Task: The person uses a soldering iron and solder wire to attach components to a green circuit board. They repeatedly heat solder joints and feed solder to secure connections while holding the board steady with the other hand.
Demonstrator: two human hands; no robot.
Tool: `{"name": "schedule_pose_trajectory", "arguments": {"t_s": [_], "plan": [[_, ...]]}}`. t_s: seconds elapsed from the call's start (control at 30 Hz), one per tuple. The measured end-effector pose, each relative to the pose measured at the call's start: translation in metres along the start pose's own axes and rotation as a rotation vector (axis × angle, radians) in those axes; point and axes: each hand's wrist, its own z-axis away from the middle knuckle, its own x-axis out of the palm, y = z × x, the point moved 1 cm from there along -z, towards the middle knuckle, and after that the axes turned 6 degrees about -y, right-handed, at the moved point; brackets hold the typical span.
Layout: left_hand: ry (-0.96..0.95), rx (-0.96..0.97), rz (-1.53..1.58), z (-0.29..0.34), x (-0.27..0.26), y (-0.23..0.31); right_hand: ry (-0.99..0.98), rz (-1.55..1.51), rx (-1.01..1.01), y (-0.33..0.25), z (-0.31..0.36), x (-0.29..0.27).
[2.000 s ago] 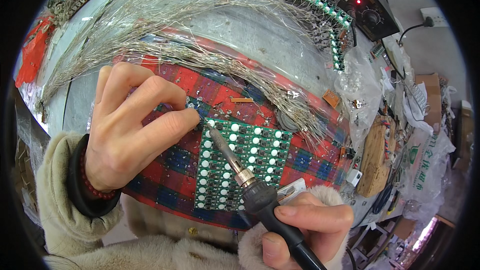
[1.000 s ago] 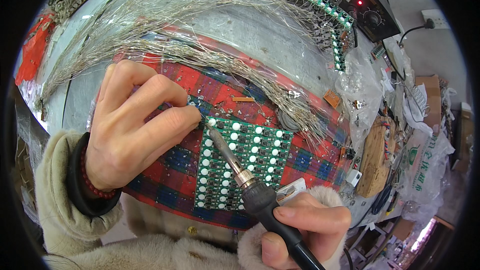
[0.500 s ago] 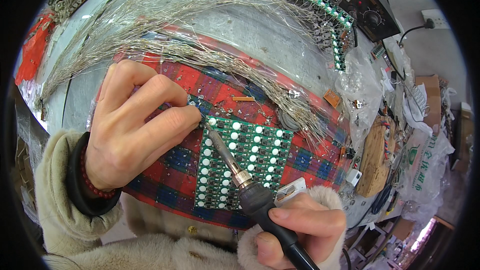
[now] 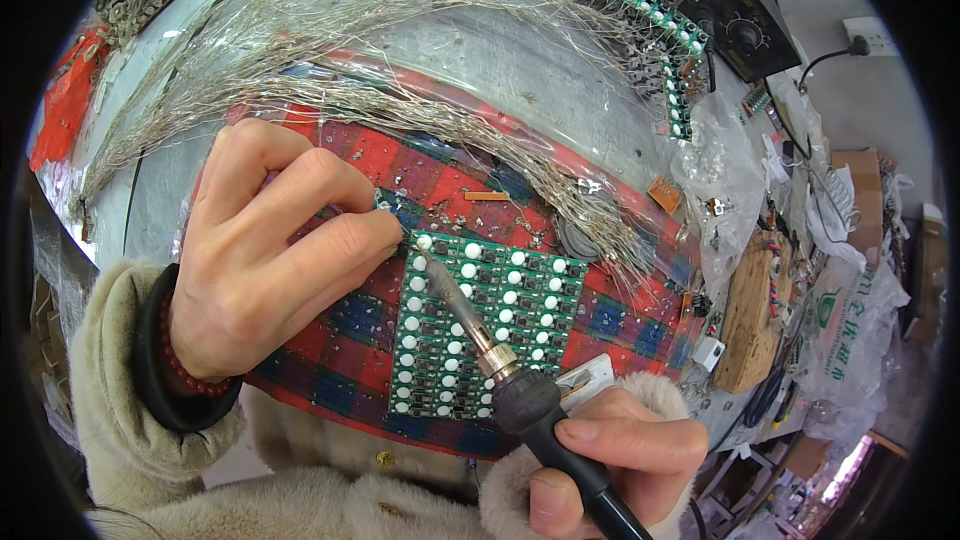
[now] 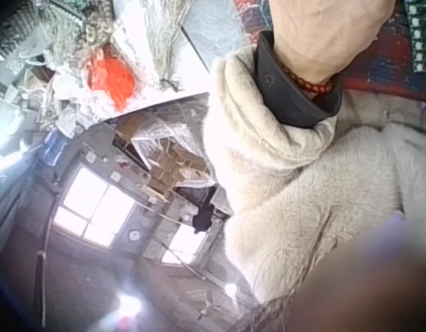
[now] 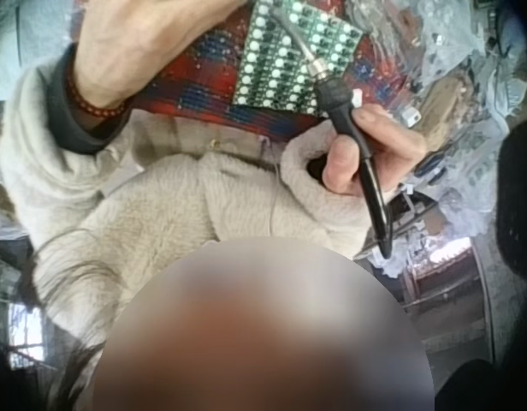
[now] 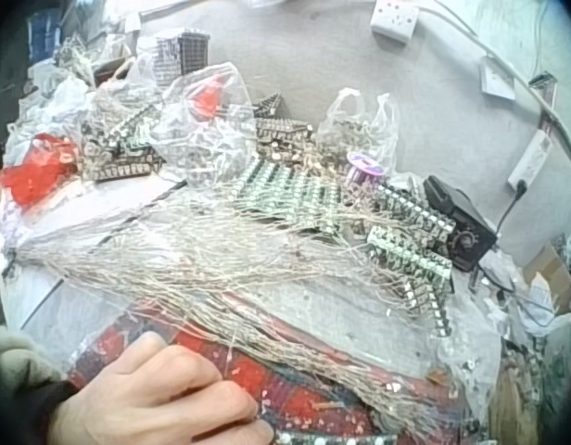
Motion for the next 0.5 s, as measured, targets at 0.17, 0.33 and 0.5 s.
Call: {"name": "schedule_pose_trajectory", "arguments": {"t_s": [0.17,0.33,0.5], "plan": [[0.023,-0.001,0.013,-0.0004,0.0008,0.0005,0.009,0.003,-0.004,-0.0002,-0.0007,0.0000],[0.019,0.006,0.010,-0.0008,0.0006,0.0007,0.005,0.010,-0.012,0.0001,-0.0010,-0.0004],[0.005,0.010,0.004,-0.0004,-0.0006,0.0011,-0.002,0.020,-0.002,-0.0003,-0.0007,-0.0001]]}}
